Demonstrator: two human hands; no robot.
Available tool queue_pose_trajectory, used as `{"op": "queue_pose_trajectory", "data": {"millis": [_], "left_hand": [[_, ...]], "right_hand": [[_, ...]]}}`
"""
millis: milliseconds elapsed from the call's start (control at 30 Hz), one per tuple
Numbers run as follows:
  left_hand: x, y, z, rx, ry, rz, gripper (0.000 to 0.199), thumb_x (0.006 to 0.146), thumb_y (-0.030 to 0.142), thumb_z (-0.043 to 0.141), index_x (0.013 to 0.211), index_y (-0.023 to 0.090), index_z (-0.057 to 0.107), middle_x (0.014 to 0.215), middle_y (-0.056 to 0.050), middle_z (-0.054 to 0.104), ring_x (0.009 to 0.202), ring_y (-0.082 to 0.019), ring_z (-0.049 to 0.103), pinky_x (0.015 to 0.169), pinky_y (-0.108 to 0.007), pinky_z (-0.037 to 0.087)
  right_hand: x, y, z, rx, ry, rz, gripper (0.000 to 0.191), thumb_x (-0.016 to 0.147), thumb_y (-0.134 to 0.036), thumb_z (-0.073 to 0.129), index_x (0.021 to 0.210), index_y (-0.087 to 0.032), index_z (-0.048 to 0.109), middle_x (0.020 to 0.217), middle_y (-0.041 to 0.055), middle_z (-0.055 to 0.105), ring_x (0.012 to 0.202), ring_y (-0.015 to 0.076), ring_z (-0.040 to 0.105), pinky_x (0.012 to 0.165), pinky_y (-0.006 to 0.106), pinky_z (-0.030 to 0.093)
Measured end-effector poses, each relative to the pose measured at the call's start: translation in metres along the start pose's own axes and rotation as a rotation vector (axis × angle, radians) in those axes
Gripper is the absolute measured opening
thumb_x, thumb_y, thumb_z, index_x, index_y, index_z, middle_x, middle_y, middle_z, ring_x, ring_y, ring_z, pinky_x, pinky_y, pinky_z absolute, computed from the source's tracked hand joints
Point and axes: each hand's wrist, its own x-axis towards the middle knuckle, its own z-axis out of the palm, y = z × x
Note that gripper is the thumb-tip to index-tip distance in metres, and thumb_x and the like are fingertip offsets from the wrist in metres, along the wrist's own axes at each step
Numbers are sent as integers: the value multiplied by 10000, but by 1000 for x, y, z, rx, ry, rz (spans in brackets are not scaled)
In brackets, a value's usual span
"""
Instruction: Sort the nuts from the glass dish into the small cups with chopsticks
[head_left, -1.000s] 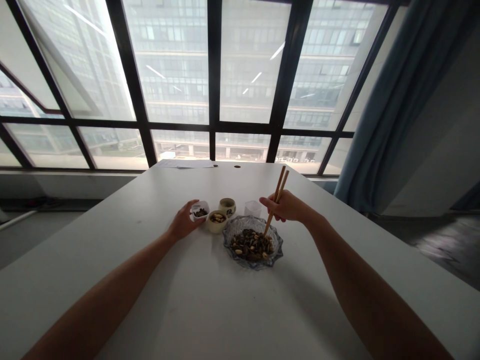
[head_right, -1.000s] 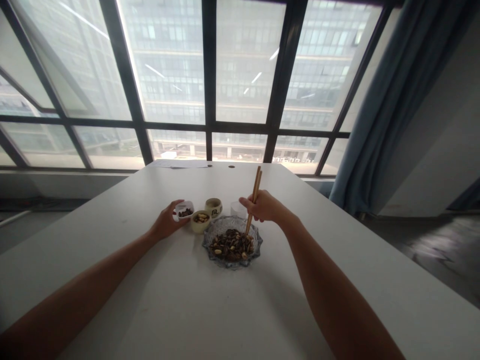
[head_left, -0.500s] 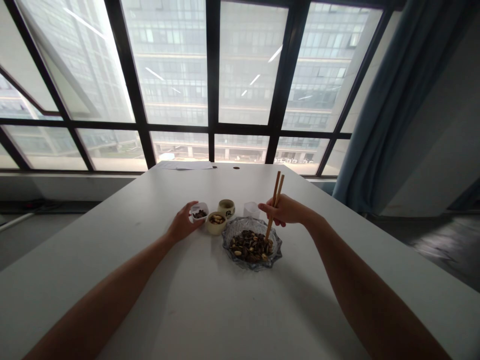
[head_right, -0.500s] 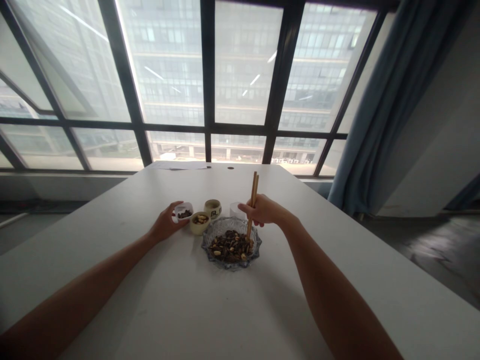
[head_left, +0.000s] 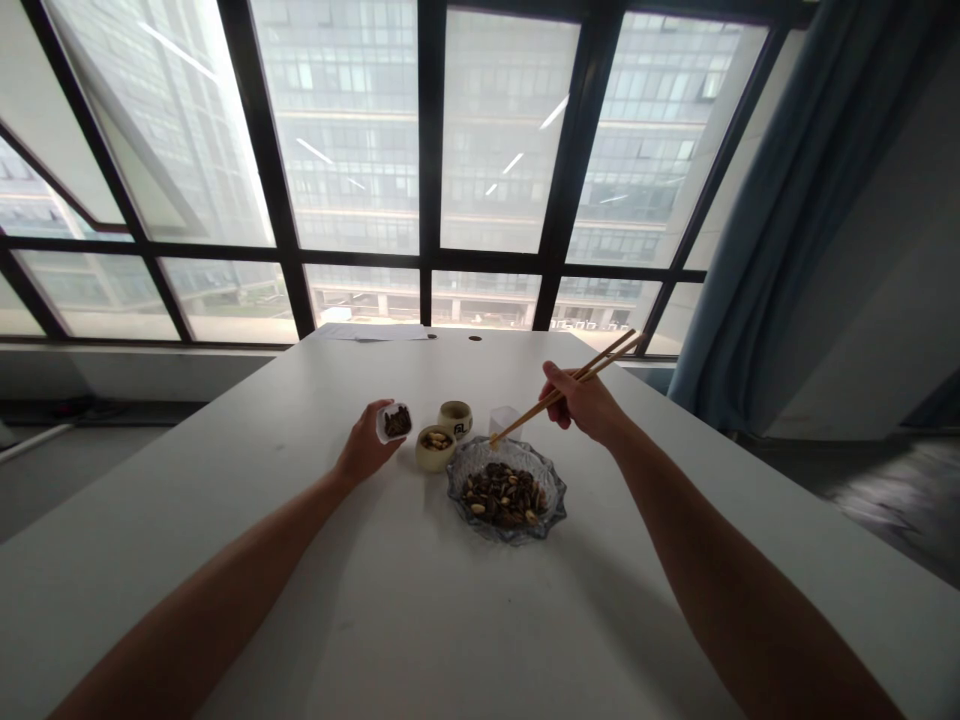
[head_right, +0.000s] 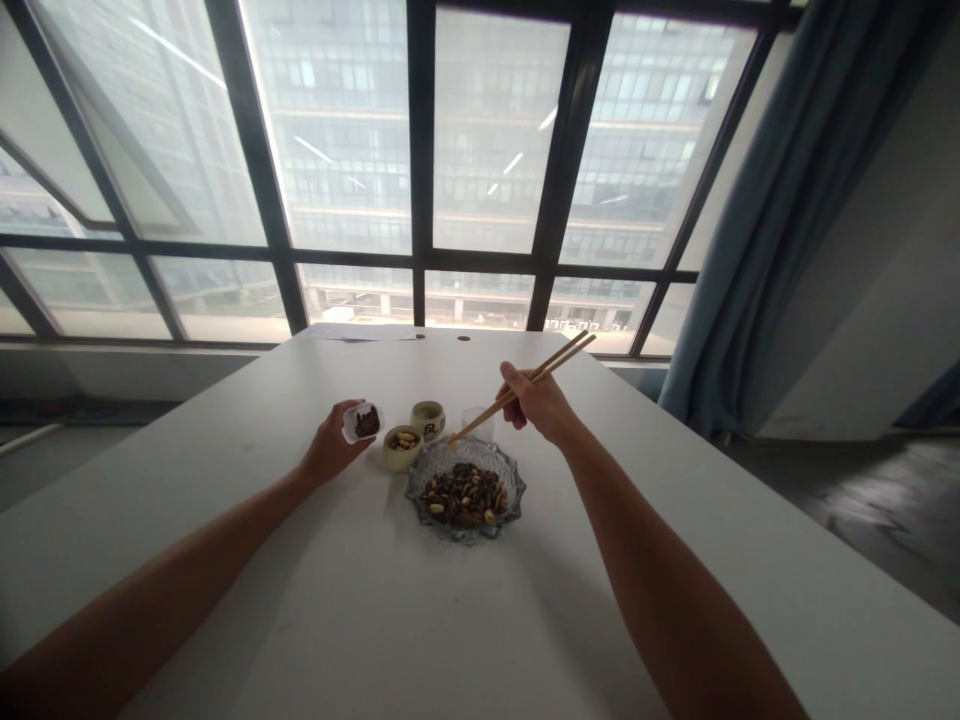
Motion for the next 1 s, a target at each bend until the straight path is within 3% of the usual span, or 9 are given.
{"op": "queue_pose_trajectory", "data": {"millis": [100,267,400,467,600,767,1000], "left_hand": [[0,1,0,11,-23,-6,586,715,311,717,1235,202,470,1222,-115,644,1083,-261,651,960,-425,531],[-1,2,1,52,-40,2,598,709,321,731,1244,196,494,1230,-120,641,1115,-277,639,974,-441,524],[-1,1,2,75,-41,26,599,706,327,737,1247,208,510,1242,-115,641,1121,-281,637,964,-449,528],[-1,1,2,77,-51,25,596,713,325,733,1253,212,507,1250,-115,638,1130,-280,632,956,-449,531],[-2,2,1,72,-80,5,595,727,315,721,1270,210,500,1266,-118,632,1137,-276,625,951,-443,532],[-2,2,1,80,-90,-10,602,721,327,724,1269,208,505,1270,-121,633,1130,-281,627,927,-436,542],[-2,3,1,67,-80,5,592,724,353,727,1256,207,515,1258,-118,643,1105,-269,640,898,-425,555]], "right_hand": [[-3,-1,13,64,29,-36,648,741,-793,583,568,-169,586,379,17,533,286,88,428,291,207,327],[-14,13,60,135,68,-136,667,756,-826,518,651,-172,602,481,28,600,359,105,506,361,223,420],[-18,33,84,60,-112,-144,646,771,-801,537,707,-165,631,545,31,632,446,124,579,423,222,458],[-15,37,82,59,-127,-146,664,784,-808,509,720,-161,645,552,34,634,458,122,583,436,219,464],[-8,26,57,44,-14,-92,758,832,-841,319,627,-171,606,438,27,559,356,100,490,363,207,404],[-7,7,30,-110,-251,47,560,836,-665,569,583,-165,587,403,16,563,307,93,476,313,189,364],[-14,8,39,-254,-312,45,426,886,-482,614,607,-161,598,448,13,605,344,95,540,353,178,409]]}}
